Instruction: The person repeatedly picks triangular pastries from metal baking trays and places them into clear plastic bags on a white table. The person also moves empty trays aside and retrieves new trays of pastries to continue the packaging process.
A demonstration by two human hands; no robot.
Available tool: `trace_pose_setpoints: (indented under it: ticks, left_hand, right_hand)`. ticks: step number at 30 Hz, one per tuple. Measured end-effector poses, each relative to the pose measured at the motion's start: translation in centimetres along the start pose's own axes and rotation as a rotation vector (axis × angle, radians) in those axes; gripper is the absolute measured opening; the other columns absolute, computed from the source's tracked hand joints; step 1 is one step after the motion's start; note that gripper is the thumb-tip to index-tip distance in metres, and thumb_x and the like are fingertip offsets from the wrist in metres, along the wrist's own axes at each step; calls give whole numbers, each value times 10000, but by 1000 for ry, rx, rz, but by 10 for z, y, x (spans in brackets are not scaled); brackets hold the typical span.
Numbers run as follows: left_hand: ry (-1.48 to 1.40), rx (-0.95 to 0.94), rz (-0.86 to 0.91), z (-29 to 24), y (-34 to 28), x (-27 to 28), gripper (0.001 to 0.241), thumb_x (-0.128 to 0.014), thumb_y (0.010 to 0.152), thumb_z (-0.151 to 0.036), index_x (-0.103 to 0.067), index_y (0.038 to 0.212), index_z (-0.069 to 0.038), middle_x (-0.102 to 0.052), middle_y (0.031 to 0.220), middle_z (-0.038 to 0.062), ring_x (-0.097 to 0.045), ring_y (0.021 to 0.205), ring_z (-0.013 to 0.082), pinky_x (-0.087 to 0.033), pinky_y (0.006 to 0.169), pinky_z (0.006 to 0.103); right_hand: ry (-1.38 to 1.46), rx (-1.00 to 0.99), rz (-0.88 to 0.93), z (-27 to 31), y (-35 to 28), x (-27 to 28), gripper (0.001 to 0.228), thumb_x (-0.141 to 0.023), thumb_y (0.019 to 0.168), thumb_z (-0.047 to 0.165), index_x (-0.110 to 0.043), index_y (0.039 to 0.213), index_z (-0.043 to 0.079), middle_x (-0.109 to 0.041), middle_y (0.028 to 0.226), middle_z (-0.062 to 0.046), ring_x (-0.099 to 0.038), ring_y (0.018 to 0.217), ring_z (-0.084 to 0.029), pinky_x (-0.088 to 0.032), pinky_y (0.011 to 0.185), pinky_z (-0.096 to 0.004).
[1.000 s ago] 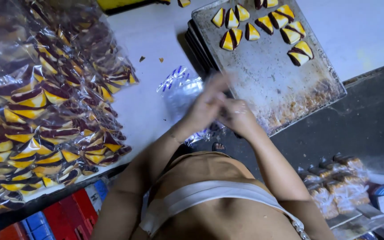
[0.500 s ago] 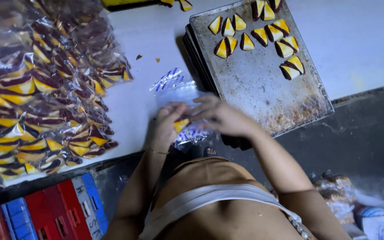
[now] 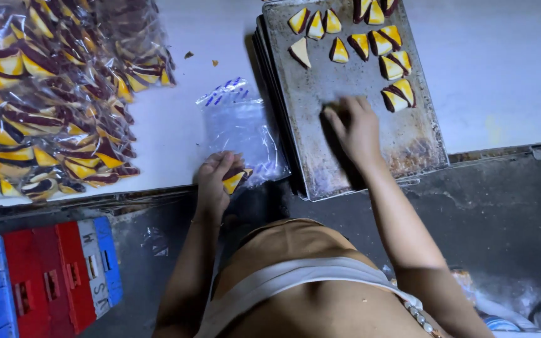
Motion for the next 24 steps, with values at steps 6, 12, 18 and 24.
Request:
trace_pose_setpoints:
  ticks: [6,12,18,24]
  left_hand:
    - [-5,11,-30,10,-13,-22,183,-773,939,-192,-624,947,-85,-761,909,144,-762,841,236,-619,807,371]
    - [10,5,-6,-6,-17,-46,203,-778,936,-196,-603,962,-97,-758,903,136,-765,832,235,-616,827,373]
    - [-12,68,6,-8,-14,-43,200,-732,972,-258,-668,1027,-76,-762,950,166,-769,864,286,-626,809,416]
    - [-110,105,33,-21,-4,-44,241,-727,970,-271,-672,1084,-66,-765,969,168,-769,823,261,-648,768,421]
  right_hand:
    - [-3,-112,-158,-56,-22,42,265,-738,1026,248,-683,1042,-10,-568,1174,-307,-602,1049,-576,-501,902,-574]
    - [-266,-232,-96,-81,-18,35,425,-788,968,340,-670,1134,-33,-508,1250,-314,-559,1138,-579,-436,995,-604]
    - [267,124,-266,-20,-30,35,352,-932,816,74,-718,1093,35,-705,1176,-193,-694,1092,-424,-533,952,-488]
    - [303,-51,-124,8,-39,15,359,-887,826,71,-787,1163,144,-759,1147,-119,-725,1069,-346,-558,946,-428]
Point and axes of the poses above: each hand's wrist, its own y-axis towards the middle knuckle, its own x-axis out of the back of the hand, z = x × y, the point moved 6 cm from there along y, towards the middle knuckle
